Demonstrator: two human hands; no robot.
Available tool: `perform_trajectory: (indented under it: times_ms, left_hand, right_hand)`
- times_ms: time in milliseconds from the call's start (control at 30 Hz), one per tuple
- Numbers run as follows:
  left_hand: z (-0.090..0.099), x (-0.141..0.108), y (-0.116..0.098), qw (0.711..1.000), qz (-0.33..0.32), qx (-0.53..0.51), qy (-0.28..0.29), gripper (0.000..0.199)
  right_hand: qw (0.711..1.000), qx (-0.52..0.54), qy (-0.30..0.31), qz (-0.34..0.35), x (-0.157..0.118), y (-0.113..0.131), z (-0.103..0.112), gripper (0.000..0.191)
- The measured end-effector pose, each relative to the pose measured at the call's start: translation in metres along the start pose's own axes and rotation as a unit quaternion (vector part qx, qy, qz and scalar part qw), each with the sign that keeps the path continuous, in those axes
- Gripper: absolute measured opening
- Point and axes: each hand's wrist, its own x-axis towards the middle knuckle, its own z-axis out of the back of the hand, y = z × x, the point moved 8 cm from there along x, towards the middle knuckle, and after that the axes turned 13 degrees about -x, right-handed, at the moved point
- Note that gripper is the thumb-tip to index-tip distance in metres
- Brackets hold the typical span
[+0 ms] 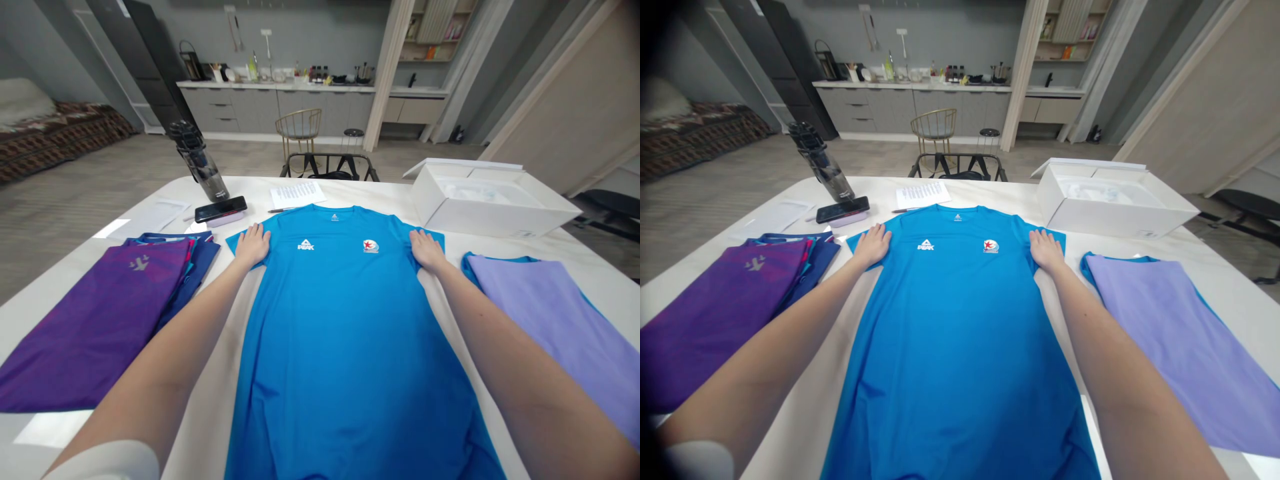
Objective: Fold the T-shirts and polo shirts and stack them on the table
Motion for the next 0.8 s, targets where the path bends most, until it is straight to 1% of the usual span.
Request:
perform_trajectory:
  times_ms: [167, 400, 800]
  left_hand:
    - [-0.002, 0.01, 0.009, 1.0, -0.02, 0.024, 0.005, 0.074]
    - [-0.004, 0.022, 0.014, 0.998, -0.038, 0.035, 0.02, 0.075]
    - [-0.001, 0.014, 0.016, 1.0, -0.001, 0.016, -0.002, 0.079]
  right_hand:
    - [0.999, -0.036, 0.003, 0.032, 0.005, -0.004, 0.0, 0.074]
    - [0.995, -0.086, -0.011, 0.043, 0.011, -0.006, -0.002, 0.08]
    - [0.996, -0.074, -0.022, -0.043, 0.005, -0.019, 0.003, 0.11]
